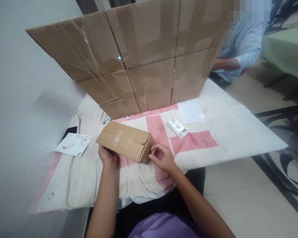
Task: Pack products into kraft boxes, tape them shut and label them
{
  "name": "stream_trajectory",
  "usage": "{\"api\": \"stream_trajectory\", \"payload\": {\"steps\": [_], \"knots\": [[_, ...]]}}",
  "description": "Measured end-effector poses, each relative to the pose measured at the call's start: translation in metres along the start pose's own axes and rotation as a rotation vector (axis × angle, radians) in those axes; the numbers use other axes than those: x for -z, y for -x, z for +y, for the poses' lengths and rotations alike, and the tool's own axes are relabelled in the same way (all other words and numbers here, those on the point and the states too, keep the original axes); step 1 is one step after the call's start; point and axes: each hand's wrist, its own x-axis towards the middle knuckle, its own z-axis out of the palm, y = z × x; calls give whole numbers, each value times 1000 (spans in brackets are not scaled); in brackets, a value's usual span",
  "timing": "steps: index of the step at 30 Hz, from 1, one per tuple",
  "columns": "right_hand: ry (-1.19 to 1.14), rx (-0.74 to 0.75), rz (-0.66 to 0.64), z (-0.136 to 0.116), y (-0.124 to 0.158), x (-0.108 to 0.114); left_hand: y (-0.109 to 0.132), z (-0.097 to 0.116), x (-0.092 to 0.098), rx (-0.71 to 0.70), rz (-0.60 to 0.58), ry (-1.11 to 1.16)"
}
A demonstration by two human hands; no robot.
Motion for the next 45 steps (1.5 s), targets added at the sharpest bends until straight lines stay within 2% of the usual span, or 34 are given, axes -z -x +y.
{"api": "stream_trajectory", "payload": {"steps": [3,12,22,28,33,37,39,42,45], "knots": [[58,-2,-33,-1,-2,-3,0,-1,0,3,7,-3],[74,-28,-16,-3,-7,-5,-4,-3,3,1,22,-15],[34,-121,-57,5,-7,-5,12,-2,-5,-59,-15,-37],[5,-110,-86,3,-4,-7,10,0,-3,-22,-20,-9],[-23,1,-92,5,-3,0,7,1,-1,24,-1,0],[138,174,-12,8,-5,3,6,2,3,17,-12,-2],[265,137,-65,6,-6,0,6,3,4,6,-20,-4],[378,2,-168,1,-8,-7,6,3,5,-4,-28,-22],[334,-20,-143,-4,-6,-6,6,3,5,-22,-46,-63]]}}
